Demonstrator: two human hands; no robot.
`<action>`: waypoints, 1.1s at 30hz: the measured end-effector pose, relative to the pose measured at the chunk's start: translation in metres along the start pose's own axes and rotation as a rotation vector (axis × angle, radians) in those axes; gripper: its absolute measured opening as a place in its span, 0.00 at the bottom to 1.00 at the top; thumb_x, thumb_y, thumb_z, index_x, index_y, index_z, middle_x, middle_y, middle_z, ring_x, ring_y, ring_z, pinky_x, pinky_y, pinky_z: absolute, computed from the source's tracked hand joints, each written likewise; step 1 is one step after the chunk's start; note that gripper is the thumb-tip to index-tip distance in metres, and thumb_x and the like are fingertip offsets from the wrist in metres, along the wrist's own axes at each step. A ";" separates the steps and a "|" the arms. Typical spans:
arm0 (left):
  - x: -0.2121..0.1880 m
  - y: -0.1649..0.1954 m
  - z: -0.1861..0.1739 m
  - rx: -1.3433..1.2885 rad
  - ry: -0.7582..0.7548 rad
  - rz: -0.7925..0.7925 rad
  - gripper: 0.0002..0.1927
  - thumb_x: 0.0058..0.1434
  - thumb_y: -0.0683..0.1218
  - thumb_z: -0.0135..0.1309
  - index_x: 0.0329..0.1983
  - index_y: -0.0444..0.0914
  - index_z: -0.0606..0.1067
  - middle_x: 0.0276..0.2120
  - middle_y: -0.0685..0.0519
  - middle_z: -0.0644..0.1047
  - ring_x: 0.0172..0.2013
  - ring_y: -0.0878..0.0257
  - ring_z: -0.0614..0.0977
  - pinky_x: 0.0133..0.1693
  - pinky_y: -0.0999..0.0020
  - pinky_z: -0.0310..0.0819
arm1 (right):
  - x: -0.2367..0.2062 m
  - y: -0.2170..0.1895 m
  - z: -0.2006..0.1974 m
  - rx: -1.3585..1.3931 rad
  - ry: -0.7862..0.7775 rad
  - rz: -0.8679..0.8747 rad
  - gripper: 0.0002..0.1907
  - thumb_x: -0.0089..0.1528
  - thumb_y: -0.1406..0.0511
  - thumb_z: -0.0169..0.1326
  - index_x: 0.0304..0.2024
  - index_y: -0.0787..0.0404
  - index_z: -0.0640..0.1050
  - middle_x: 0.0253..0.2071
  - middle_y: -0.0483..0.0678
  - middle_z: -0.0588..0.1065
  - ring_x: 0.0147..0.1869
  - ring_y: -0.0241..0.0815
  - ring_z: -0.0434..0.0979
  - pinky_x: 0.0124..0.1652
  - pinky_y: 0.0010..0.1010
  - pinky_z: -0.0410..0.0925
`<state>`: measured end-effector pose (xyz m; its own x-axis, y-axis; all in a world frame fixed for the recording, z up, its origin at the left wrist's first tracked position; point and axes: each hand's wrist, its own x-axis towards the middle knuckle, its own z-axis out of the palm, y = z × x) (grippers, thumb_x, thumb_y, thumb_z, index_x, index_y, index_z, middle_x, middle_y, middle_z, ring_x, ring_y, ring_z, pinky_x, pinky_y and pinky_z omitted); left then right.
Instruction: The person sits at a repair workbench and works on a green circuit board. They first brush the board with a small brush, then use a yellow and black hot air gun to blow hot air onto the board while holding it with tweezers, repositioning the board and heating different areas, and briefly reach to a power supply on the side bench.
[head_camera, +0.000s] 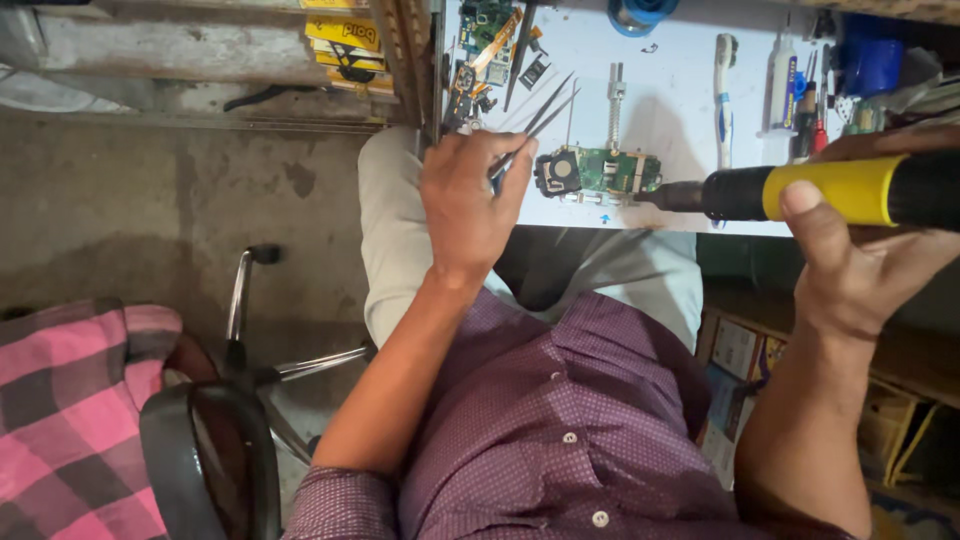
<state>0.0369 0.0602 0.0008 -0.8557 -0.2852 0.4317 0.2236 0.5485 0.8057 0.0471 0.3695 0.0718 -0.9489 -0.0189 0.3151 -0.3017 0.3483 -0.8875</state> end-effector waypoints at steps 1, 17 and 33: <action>0.002 -0.001 0.002 0.022 0.000 0.057 0.08 0.62 0.42 0.67 0.41 0.41 0.78 0.35 0.54 0.80 0.38 0.57 0.79 0.41 0.59 0.68 | 0.002 0.004 0.000 -0.008 -0.002 -0.005 0.26 0.70 0.70 0.64 0.65 0.66 0.66 0.51 0.54 0.74 0.51 0.44 0.76 0.55 0.30 0.70; 0.016 -0.007 0.014 0.272 -0.086 0.141 0.10 0.61 0.44 0.67 0.41 0.43 0.77 0.39 0.58 0.78 0.43 0.57 0.77 0.44 0.56 0.63 | 0.011 0.043 0.000 -0.046 -0.005 -0.054 0.30 0.72 0.72 0.64 0.71 0.63 0.62 0.55 0.53 0.72 0.56 0.45 0.76 0.59 0.32 0.72; 0.015 -0.010 -0.007 0.120 -0.465 0.315 0.24 0.57 0.45 0.67 0.57 0.44 0.76 0.60 0.57 0.76 0.66 0.54 0.69 0.65 0.40 0.53 | 0.013 0.036 0.004 -0.020 -0.007 -0.003 0.30 0.70 0.72 0.65 0.68 0.63 0.63 0.53 0.53 0.72 0.54 0.45 0.76 0.57 0.33 0.71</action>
<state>0.0256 0.0452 0.0021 -0.8776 0.2670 0.3981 0.4697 0.6445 0.6033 0.0236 0.3782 0.0429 -0.9485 -0.0262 0.3157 -0.3029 0.3670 -0.8795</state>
